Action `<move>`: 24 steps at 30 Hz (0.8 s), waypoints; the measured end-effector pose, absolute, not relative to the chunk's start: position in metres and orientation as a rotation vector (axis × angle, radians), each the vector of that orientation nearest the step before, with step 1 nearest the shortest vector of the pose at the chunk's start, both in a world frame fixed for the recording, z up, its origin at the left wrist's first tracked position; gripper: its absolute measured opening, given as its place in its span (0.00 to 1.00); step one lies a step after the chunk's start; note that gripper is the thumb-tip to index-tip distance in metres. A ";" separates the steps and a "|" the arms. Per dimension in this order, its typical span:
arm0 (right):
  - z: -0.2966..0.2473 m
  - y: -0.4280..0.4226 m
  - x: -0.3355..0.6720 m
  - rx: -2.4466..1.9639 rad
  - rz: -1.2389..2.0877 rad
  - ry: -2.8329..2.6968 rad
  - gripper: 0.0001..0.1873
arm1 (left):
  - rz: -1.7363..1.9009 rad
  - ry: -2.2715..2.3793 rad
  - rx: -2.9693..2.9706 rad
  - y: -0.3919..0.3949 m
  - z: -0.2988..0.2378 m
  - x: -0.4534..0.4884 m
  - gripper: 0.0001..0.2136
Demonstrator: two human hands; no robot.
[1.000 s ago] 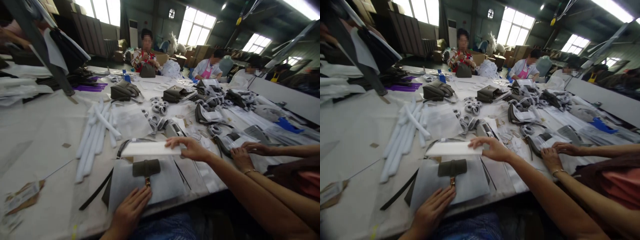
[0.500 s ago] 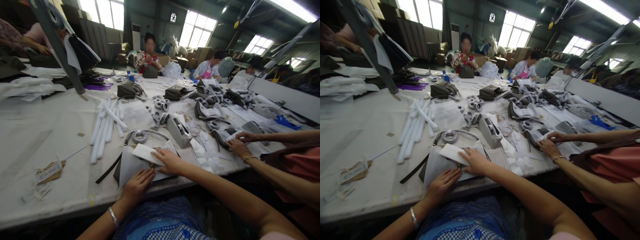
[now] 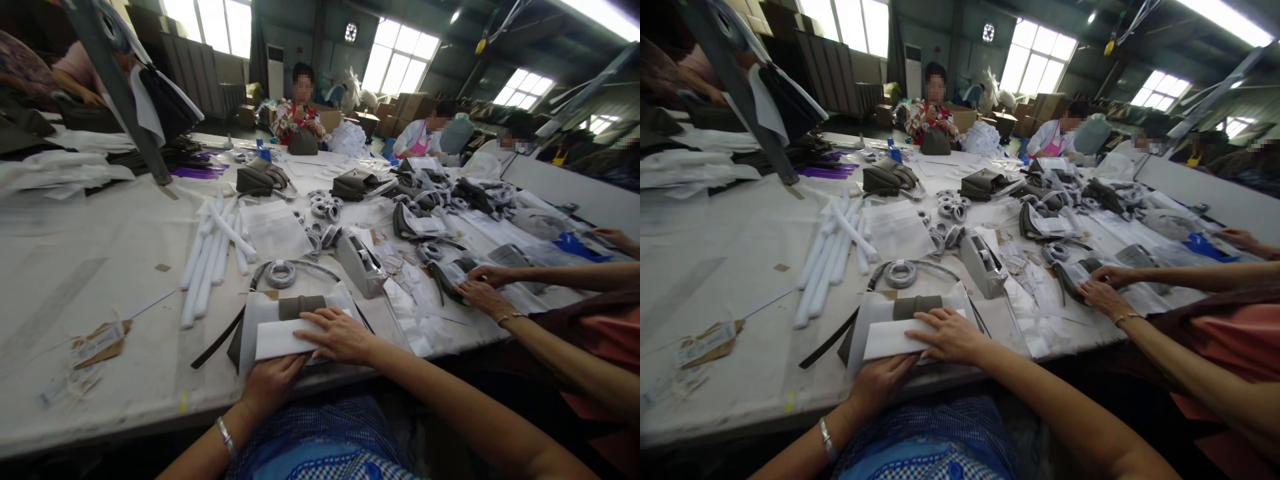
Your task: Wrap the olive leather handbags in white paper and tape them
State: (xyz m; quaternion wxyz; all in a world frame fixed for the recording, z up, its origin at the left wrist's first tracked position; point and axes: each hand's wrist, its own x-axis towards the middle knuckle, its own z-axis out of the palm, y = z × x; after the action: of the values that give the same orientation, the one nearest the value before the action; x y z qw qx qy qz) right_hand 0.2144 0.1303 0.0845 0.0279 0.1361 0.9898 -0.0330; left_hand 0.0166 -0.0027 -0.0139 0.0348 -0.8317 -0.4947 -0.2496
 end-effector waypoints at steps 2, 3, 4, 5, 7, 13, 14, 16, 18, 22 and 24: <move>0.089 0.130 0.212 0.389 -0.105 3.081 0.27 | -0.764 -1.533 -2.549 -0.004 -0.017 0.016 0.20; 0.090 0.131 0.211 0.367 -0.112 3.092 0.26 | -0.764 -1.537 -2.543 -0.005 -0.018 0.016 0.21; 0.091 0.131 0.210 0.344 -0.121 3.100 0.25 | -0.758 -1.545 -2.539 -0.005 -0.020 0.016 0.22; 0.089 0.131 0.209 0.329 -0.132 3.103 0.24 | -0.748 -1.559 -2.537 -0.006 -0.021 0.016 0.23; 0.082 0.131 0.209 0.326 -0.160 3.103 0.25 | -0.716 -1.588 -2.544 -0.007 -0.024 0.016 0.25; 0.058 0.125 0.217 0.412 -0.227 3.124 0.27 | -0.659 -1.568 -2.555 -0.007 -0.021 0.016 0.24; 0.057 0.124 0.218 0.426 -0.237 3.121 0.27 | -0.663 -1.555 -2.555 -0.006 -0.020 0.016 0.24; 0.055 0.120 0.218 0.465 -0.256 3.112 0.28 | -0.674 -1.536 -2.557 -0.006 -0.019 0.016 0.23; 0.054 0.117 0.218 0.531 -0.270 3.100 0.28 | -0.685 -1.539 -2.551 -0.005 -0.018 0.016 0.22; 0.051 0.113 0.218 0.621 -0.301 3.094 0.27 | -0.727 -1.537 -2.541 -0.004 -0.016 0.017 0.21; 0.049 0.114 0.219 0.612 -0.325 3.104 0.27 | -0.743 -1.518 -2.530 -0.003 -0.015 0.017 0.20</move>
State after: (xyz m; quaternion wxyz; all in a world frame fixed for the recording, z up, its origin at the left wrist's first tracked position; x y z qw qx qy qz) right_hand 0.2194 0.1142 0.0492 -0.0196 0.1923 0.9758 -0.1021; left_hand 0.0168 -0.0029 -0.0147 0.0494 -0.8305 -0.4984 -0.2439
